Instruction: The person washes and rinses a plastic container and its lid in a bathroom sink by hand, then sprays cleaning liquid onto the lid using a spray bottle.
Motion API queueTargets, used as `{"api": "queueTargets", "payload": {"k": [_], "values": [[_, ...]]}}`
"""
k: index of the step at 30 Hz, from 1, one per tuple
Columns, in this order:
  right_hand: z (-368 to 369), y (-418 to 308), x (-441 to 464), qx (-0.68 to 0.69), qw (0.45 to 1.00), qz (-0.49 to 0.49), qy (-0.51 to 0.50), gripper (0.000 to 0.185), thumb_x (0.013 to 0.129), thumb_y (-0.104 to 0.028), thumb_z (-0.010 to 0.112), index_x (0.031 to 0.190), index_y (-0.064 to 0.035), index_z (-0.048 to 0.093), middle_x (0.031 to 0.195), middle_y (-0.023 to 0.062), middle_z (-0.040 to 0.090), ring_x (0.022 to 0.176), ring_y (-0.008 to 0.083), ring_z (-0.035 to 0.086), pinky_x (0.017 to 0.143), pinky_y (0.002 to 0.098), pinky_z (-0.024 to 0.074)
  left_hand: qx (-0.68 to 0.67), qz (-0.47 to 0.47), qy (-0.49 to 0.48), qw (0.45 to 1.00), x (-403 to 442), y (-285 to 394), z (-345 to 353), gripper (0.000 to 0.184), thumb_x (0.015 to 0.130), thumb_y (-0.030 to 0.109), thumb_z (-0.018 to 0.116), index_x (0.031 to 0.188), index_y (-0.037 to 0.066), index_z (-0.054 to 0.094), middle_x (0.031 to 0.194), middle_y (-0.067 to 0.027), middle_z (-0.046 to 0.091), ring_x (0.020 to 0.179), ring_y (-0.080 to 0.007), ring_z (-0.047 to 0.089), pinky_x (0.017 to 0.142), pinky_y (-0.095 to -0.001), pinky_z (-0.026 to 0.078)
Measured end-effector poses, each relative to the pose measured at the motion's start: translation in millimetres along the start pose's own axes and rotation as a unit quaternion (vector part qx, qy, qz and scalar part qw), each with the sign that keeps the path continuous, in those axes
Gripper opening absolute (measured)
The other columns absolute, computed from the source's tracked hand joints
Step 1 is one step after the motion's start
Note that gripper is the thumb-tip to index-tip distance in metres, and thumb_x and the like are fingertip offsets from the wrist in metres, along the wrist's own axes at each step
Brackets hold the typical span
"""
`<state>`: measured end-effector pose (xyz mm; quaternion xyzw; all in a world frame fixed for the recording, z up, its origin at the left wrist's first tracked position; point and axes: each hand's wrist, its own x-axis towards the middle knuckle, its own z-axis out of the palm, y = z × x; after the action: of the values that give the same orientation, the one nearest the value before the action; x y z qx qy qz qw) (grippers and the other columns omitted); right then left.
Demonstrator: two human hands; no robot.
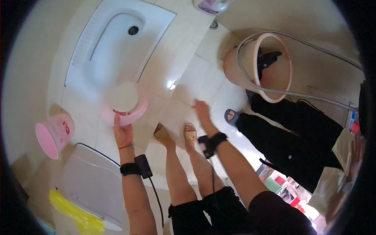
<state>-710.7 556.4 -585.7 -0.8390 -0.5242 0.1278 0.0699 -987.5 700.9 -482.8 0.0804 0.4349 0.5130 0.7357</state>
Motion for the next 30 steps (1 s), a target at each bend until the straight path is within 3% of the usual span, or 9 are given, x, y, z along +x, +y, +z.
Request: {"api": "queueTargets", "payload": {"k": [2,5,13,18,20,21,22,27,30], "values": [[-34.6,80.5,-20.2,0.072,0.987,0.140,-0.032,0.016,0.071,-0.018,0.055,0.083,-0.0084,0.054,0.073,0.0105,0.054,0.071,0.0261,0.051,0.060,0.0365,0.0424,0.018,-0.007,-0.015,1.000,-0.2,6.4,5.9,0.036,0.086,0.020,0.050,0.120,0.010,0.041,0.117,-0.0007,0.046,0.108,-0.0137,0.043,0.098,-0.0411,0.030],[-121.0,157.8,-25.2,0.547,0.708,0.446,-0.012,0.023,0.077,-0.025,0.055,0.096,-0.0105,0.051,0.084,0.0052,0.057,0.056,0.0150,0.047,0.048,0.0273,0.0403,0.013,-0.030,-0.048,0.998,2.7,6.0,3.0,0.036,0.087,0.021,0.049,0.121,0.013,0.040,0.116,0.0015,0.046,0.110,-0.0118,0.041,0.098,-0.0435,0.029],[-171.7,207.4,47.0,0.776,0.445,0.428,0.130,0.023,0.085,-0.033,0.050,0.093,-0.0112,0.048,0.068,0.0023,0.049,0.052,0.0136,0.046,0.052,0.0275,0.0416,0.014,-0.076,-0.099,0.992,-22.7,17.1,37.4,0.049,0.088,0.035,0.043,0.128,0.011,0.031,0.127,-0.0053,0.039,0.115,-0.0217,0.039,0.101,-0.0448,0.026],[-143.1,213.8,65.6,0.753,0.481,0.425,0.144,0.018,0.079,-0.020,0.053,0.084,-0.0064,0.043,0.067,0.0041,0.042,0.057,0.0165,0.044,0.052,0.0266,0.0413,0.044,-0.125,-0.117,0.984,-43.7,31.0,50.6,0.054,0.086,0.039,0.044,0.130,0.010,0.028,0.132,-0.0078,0.034,0.121,-0.0248,0.033,0.099,-0.0459,0.029],[-125.7,215.3,73.0,0.787,0.376,0.461,0.163,0.019,0.077,-0.016,0.053,0.086,-0.0032,0.043,0.070,0.0065,0.041,0.059,0.0160,0.042,0.052,0.0263,0.0410,0.030,-0.159,-0.083,0.983,-45.8,34.0,64.6,0.056,0.084,0.040,0.047,0.130,0.012,0.029,0.132,-0.0091,0.033,0.120,-0.0276,0.034,0.097,-0.0470,0.031],[-124.4,222.8,68.4,0.897,0.086,0.433,0.037,0.021,0.073,-0.014,0.054,0.086,-0.0020,0.043,0.070,0.0078,0.041,0.059,0.0155,0.042,0.051,0.0257,0.0409,0.036,-0.152,-0.062,0.986,-46.7,32.3,80.0,0.057,0.084,0.040,0.048,0.130,0.013,0.029,0.132,-0.0089,0.034,0.120,-0.0276,0.034,0.096,-0.0463,0.032],[-100.7,209.3,62.6,0.846,0.273,0.443,0.115,0.021,0.072,-0.016,0.055,0.086,-0.0027,0.045,0.070,0.0073,0.041,0.058,0.0139,0.041,0.049,0.0247,0.0409,0.035,-0.145,-0.062,0.987,-58.2,32.4,81.1,0.057,0.084,0.040,0.048,0.130,0.013,0.029,0.132,-0.0089,0.034,0.120,-0.0276,0.034,0.096,-0.0463,0.032],[-99.8,141.4,-12.1,0.787,0.378,0.485,0.058,0.032,0.082,-0.044,0.049,0.090,-0.0136,0.047,0.070,0.0029,0.043,0.056,0.0140,0.041,0.056,0.0259,0.0431,0.096,-0.168,-0.133,0.972,-44.7,26.2,127.0,0.056,0.085,0.044,0.044,0.130,0.014,0.029,0.134,-0.0062,0.031,0.121,-0.0260,0.033,0.098,-0.0469,0.030],[-125.1,112.1,-35.8,0.736,0.304,0.601,0.069,0.028,0.084,-0.037,0.050,0.093,-0.0115,0.043,0.071,0.0047,0.042,0.054,0.0154,0.042,0.047,0.0258,0.0413,0.058,-0.201,-0.174,0.962,-31.1,15.8,178.8,0.054,0.086,0.039,0.043,0.131,0.011,0.028,0.133,-0.0065,0.034,0.122,-0.0233,0.032,0.100,-0.0437,0.027]]}}
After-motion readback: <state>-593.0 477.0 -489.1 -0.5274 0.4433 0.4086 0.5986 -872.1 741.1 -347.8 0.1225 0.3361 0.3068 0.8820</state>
